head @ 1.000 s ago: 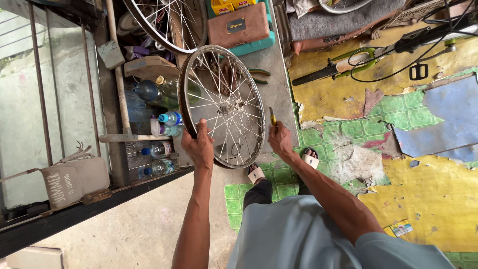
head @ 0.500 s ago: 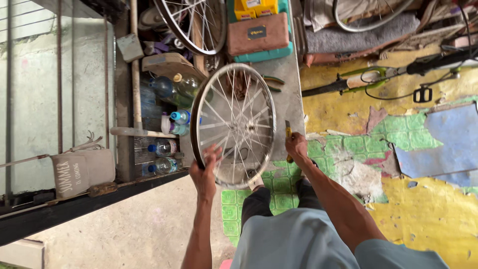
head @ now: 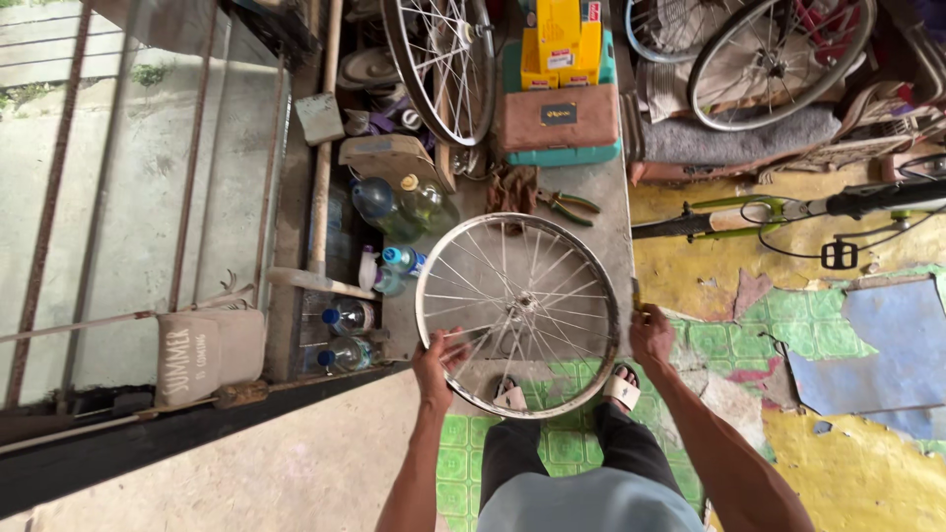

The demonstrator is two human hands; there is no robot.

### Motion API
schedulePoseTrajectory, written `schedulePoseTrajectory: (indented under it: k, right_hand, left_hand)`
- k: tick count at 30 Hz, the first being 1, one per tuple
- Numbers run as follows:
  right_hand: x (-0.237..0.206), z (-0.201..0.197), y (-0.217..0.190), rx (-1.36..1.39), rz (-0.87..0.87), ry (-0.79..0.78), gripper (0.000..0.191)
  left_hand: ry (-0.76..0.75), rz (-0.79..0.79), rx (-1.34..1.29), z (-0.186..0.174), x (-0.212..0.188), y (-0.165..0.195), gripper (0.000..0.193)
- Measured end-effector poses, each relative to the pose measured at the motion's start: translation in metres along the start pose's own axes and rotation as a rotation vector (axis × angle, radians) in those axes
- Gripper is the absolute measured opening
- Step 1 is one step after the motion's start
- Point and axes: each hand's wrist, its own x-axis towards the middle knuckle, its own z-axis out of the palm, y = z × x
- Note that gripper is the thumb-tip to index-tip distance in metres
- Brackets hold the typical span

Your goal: The person removes a bicycle wheel from a workbench, retrieves a yellow-handled spoke wrench from a tool drawer, and uses it to adjust the spokes on the wheel hub. The person rotates the wheel and continues tightening or loosening spokes around the hub.

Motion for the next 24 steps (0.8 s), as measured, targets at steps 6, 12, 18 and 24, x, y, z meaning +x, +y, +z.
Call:
schedulePoseTrajectory:
  k: [6,12,18,24]
  right_hand:
    - [0.005,0.0,-0.01,-0.109,-0.002,0.014,0.031]
    - [-0.006,0.008,-0.023,-0.119,0.025,-0.034,0.038]
    - [-0.037,0.018,-0.031,-0.079,0.102,-0.107,0.039]
    - [-0.069,0.018,-0.032,0.072,0.063,0.007,0.037]
  left_hand:
    - [0.031,-0.138,0.129,-0.001,0.009,-0.005,0.038]
    - [0.055,-0.166,0.214,-0.003,0.037,0.013,0.042]
    - [0.06,-0.121,0.243,0.003,0.053,0.029,0.041]
    - [0.043,-0.034,0.205,0.016,0.051,0.027,0.043]
